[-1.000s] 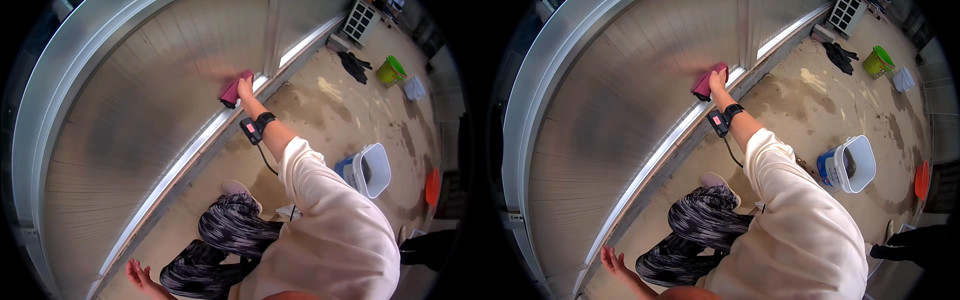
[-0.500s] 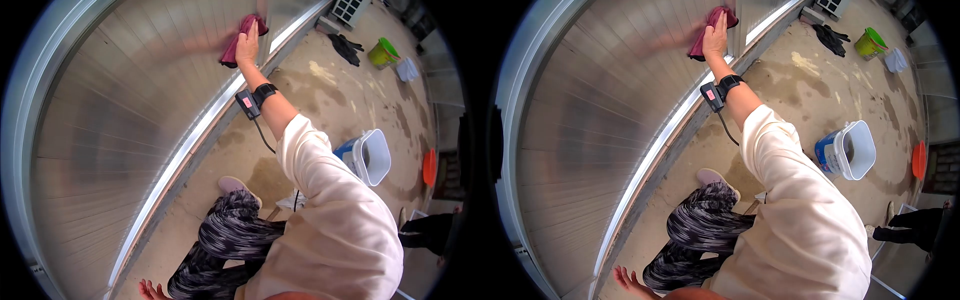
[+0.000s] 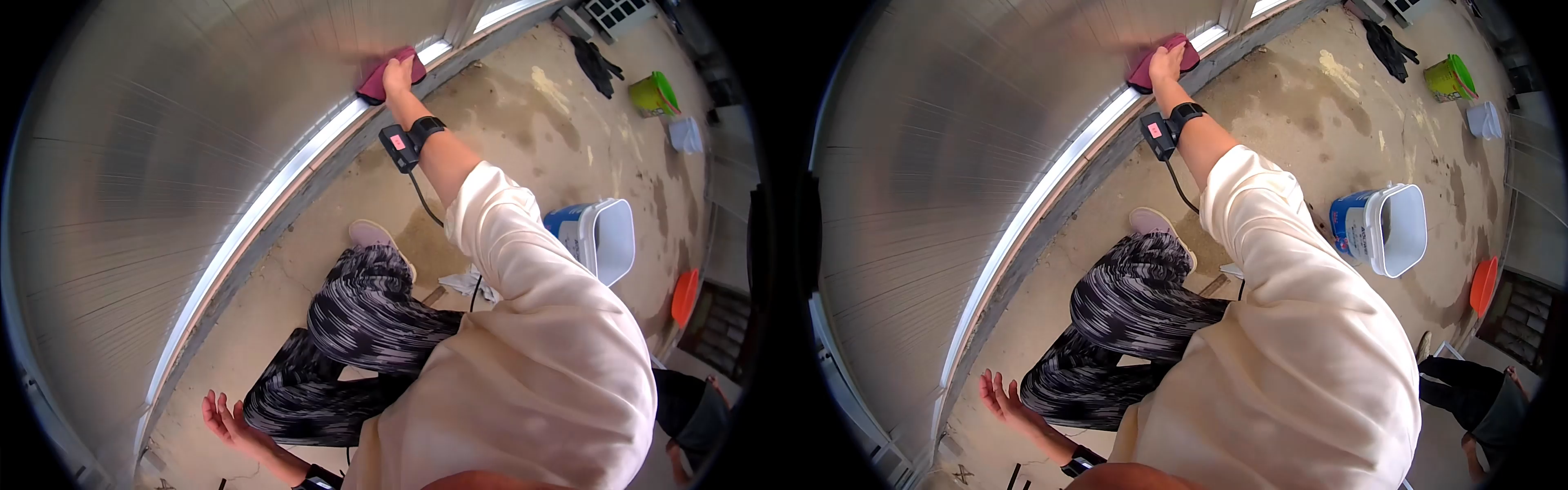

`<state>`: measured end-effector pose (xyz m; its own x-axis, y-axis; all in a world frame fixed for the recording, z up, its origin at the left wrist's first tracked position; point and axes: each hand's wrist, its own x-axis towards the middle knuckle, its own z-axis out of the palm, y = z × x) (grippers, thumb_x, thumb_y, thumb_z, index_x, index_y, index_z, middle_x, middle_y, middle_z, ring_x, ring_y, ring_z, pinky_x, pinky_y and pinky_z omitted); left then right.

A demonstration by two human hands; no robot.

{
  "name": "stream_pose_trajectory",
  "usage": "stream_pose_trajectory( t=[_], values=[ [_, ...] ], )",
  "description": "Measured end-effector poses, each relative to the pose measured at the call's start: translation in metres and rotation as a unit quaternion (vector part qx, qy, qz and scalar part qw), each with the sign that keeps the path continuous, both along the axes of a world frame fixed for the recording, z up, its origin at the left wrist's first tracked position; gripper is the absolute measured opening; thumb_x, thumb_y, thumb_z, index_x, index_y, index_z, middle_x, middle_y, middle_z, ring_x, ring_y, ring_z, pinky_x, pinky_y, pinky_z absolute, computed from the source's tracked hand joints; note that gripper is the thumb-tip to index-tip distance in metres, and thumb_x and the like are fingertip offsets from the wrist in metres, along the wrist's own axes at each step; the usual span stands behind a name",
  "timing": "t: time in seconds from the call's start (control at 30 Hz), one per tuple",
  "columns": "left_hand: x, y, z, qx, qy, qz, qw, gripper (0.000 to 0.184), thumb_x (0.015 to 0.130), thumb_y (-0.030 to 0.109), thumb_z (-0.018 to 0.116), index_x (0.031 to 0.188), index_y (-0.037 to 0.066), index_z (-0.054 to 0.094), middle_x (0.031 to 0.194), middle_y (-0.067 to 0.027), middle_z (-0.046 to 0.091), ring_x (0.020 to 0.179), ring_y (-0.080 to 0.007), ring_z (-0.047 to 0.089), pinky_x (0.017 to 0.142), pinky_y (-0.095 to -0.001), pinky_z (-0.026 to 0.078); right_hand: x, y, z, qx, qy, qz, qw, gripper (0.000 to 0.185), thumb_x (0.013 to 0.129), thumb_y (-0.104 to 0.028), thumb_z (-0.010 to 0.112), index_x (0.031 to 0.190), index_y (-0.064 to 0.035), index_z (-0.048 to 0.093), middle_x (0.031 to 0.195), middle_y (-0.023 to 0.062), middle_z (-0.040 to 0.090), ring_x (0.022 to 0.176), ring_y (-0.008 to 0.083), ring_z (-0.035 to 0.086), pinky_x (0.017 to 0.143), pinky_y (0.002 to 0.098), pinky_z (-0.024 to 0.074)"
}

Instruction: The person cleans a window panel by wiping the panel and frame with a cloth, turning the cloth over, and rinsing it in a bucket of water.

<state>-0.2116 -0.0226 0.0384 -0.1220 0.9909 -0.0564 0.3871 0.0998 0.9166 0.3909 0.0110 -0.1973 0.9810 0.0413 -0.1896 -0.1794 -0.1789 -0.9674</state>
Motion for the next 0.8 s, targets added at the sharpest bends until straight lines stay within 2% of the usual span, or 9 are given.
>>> stream_pose_trajectory(
  t=[0.07,0.1,0.17,0.27,0.37,0.43,0.5,0.6,0.8],
  values=[
    [0.014,0.001,0.006,0.007,-0.005,-0.005,1.000,0.033,0.088,0.014,0.049,0.120,0.006,0.047,0.124,-0.0082,0.050,0.105,-0.0151,0.051,0.079,-0.0265,0.044,-0.074,0.020,0.010,0.014,0.008,0.031,0.999,0.068,0.083,-0.020,0.038,0.139,0.0047,0.008,0.146,0.0212,0.011,0.136,0.0299,0.012,0.110,0.0333,0.0131],
    [0.022,0.000,0.010,0.015,-0.013,-0.010,1.000,0.031,0.089,0.013,0.048,0.120,0.005,0.047,0.123,-0.0091,0.050,0.103,-0.0155,0.052,0.076,-0.0259,0.044,-0.108,0.032,0.004,-0.043,-0.011,0.046,0.998,0.069,0.082,-0.022,0.038,0.140,-0.0001,0.006,0.146,0.0197,0.011,0.127,0.0371,0.030,0.102,0.0393,0.0308],
    [0.037,0.004,0.013,0.030,-0.020,-0.020,0.999,0.031,0.090,0.013,0.048,0.120,0.005,0.047,0.123,-0.0095,0.050,0.102,-0.0158,0.053,0.075,-0.0259,0.046,-0.171,0.046,0.005,-0.033,-0.009,0.116,0.993,0.073,0.080,-0.015,0.041,0.140,0.0003,0.002,0.146,0.0222,0.007,0.120,0.0423,0.036,0.099,0.0394,0.0346],
    [0.065,0.010,0.018,0.043,-0.057,-0.083,0.994,0.031,0.090,0.013,0.049,0.120,0.004,0.046,0.122,-0.0105,0.050,0.102,-0.0157,0.054,0.074,-0.0258,0.047,-0.220,0.048,0.038,0.007,0.039,0.153,0.987,0.064,0.082,-0.013,0.044,0.139,-0.0031,0.017,0.141,0.0208,0.024,0.124,0.0356,0.035,0.101,0.0416,0.0326],
    [0.079,0.015,0.010,0.052,-0.095,-0.140,0.984,0.032,0.089,0.013,0.050,0.120,0.005,0.047,0.122,-0.0105,0.050,0.101,-0.0154,0.054,0.073,-0.0256,0.047,-0.202,0.032,0.051,0.291,0.346,0.270,0.850,0.034,0.086,-0.011,0.043,0.120,-0.0157,0.043,0.104,0.0035,0.055,0.092,0.0187,0.055,0.076,0.0416,0.0471],
    [0.084,0.016,0.005,0.074,-0.120,-0.138,0.980,0.030,0.089,0.012,0.050,0.118,0.006,0.048,0.121,-0.0098,0.051,0.100,-0.0157,0.054,0.072,-0.0251,0.047,-0.179,0.012,0.106,0.379,0.246,0.202,0.869,0.042,0.089,-0.011,0.041,0.130,-0.0175,0.036,0.113,0.0033,0.053,0.098,0.0177,0.054,0.080,0.0380,0.0456],
    [0.076,0.028,-0.020,0.018,-0.140,-0.101,0.985,0.028,0.088,0.011,0.050,0.116,0.007,0.049,0.120,-0.0084,0.052,0.097,-0.0151,0.054,0.070,-0.0249,0.046,-0.154,-0.007,0.176,0.416,0.101,0.242,0.871,0.066,0.087,-0.009,0.045,0.143,-0.0101,0.009,0.142,0.0110,0.026,0.126,0.0213,0.033,0.102,0.0298,0.0293],
    [0.059,0.038,-0.057,-0.006,-0.181,-0.046,0.982,0.029,0.088,0.012,0.051,0.116,0.009,0.050,0.117,-0.0055,0.054,0.095,-0.0137,0.054,0.068,-0.0252,0.046,-0.124,-0.007,0.258,0.202,-0.375,0.191,0.884,0.063,0.086,-0.015,0.049,0.141,-0.0080,0.018,0.146,0.0190,0.016,0.134,0.0331,0.020,0.106,0.0353,0.0233],
    [0.044,0.042,-0.059,0.052,-0.160,-0.063,0.984,0.028,0.087,0.011,0.051,0.115,0.010,0.051,0.115,-0.0042,0.055,0.090,-0.0124,0.056,0.064,-0.0231,0.044,-0.143,0.026,0.309,0.010,-0.551,0.087,0.830,0.059,0.080,-0.008,0.051,0.133,0.0033,0.027,0.143,0.0237,0.013,0.103,0.0376,0.048,0.081,0.0431,0.0462]
  ],
)
